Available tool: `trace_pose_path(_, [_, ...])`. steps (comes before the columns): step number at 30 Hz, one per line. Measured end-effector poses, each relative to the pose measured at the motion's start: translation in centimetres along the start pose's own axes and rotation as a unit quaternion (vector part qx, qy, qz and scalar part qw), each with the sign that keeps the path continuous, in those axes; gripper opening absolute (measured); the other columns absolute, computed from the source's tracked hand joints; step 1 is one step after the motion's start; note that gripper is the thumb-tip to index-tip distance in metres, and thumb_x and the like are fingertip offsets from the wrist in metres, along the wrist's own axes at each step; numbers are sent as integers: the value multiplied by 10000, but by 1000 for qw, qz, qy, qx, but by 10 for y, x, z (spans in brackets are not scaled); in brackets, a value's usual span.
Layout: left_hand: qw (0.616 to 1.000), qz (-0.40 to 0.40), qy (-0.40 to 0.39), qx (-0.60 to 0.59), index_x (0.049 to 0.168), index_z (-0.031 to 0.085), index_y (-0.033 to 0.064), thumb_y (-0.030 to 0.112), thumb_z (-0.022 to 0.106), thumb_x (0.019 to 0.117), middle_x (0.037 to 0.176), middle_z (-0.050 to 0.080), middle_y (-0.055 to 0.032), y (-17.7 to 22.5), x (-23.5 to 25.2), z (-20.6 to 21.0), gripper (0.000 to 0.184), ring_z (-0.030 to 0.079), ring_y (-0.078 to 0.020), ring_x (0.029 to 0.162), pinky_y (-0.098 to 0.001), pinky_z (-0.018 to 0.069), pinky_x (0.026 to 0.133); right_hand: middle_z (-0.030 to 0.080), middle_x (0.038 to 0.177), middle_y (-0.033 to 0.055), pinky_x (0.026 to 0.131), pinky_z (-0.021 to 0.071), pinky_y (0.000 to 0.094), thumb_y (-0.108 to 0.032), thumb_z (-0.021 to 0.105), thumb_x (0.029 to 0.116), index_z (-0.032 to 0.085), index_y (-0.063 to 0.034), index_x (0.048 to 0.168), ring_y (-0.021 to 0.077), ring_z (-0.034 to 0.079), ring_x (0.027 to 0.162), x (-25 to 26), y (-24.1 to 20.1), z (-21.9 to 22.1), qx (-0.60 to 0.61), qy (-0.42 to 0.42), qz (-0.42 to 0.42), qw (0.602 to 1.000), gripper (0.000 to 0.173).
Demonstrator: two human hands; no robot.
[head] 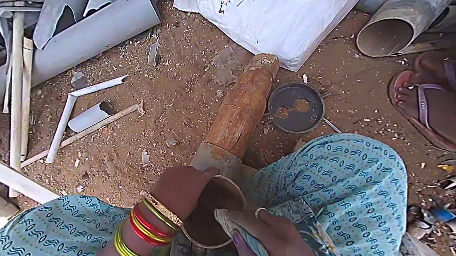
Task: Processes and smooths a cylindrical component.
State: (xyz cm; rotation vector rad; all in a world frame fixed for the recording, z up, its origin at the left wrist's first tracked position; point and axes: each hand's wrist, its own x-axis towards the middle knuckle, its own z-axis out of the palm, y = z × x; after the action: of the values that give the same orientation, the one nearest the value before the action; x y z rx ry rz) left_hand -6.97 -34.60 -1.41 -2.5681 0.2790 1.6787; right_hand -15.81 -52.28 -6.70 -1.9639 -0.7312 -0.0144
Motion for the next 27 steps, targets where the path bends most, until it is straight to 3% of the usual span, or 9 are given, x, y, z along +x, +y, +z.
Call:
trace_pose_path(5, [1000,3,-6,-2,1578,379,237,-81,514,978,1237,654,-277,-1,-1,-1,693,619,-497,1167,-621,486,937,610,738,135,522,414,248,-118,509,992,688,13,988,204,562,626,-2,-28,-18,39,-45,-10,998,222])
trace_pose_path(8, [1000,-4,-10,6,1585,367,240,-95,515,969,1235,654,-278,-1,1,-2,717,618,-498,1167,-618,486,938,623,767,121,480,442,240,-162,527,931,701,0,985,186,584,590,-5,-10,10,-24,-20,-16,999,244])
trace_pose_path(12, [1000,-5,-10,4,1586,366,248,-92,526,965,1239,651,-280,-1,2,-3,726,619,-499,1164,-623,488,932,627,773,153,519,424,256,-93,518,976,690,39,1019,217,564,622,-5,-32,-8,39,-46,-18,998,221])
trace_pose_path(16, [1000,-4,-11,8,1593,354,232,-87,507,980,1242,650,-280,0,1,-3,708,618,-497,1167,-614,487,938,613,776,124,483,429,221,-155,525,933,695,9,990,175,568,593,-8,-13,17,-8,-2,-4,1000,243])
trace_pose_path(19, [1000,5,-6,5,1584,372,229,-85,499,987,1239,652,-282,-2,1,-3,686,618,-503,1164,-621,486,933,609,770,144,564,420,204,-120,501,972,684,27,981,182,564,673,-5,-25,-5,56,-13,4,998,235])
trace_pose_path(23, [1000,7,-8,6,1581,374,227,-88,480,990,1243,648,-282,-3,2,-3,678,615,-497,1171,-616,485,938,594,765,113,519,434,199,-163,504,949,693,1,997,162,565,627,-6,-8,18,-12,9,0,1000,255])
trace_pose_path(27, [1000,8,-5,6,1581,375,230,-89,485,988,1234,655,-276,-2,2,-3,681,623,-490,1166,-609,493,931,603,747,135,590,425,189,-132,492,977,685,17,991,173,568,687,-4,-21,0,50,8,0,999,245])
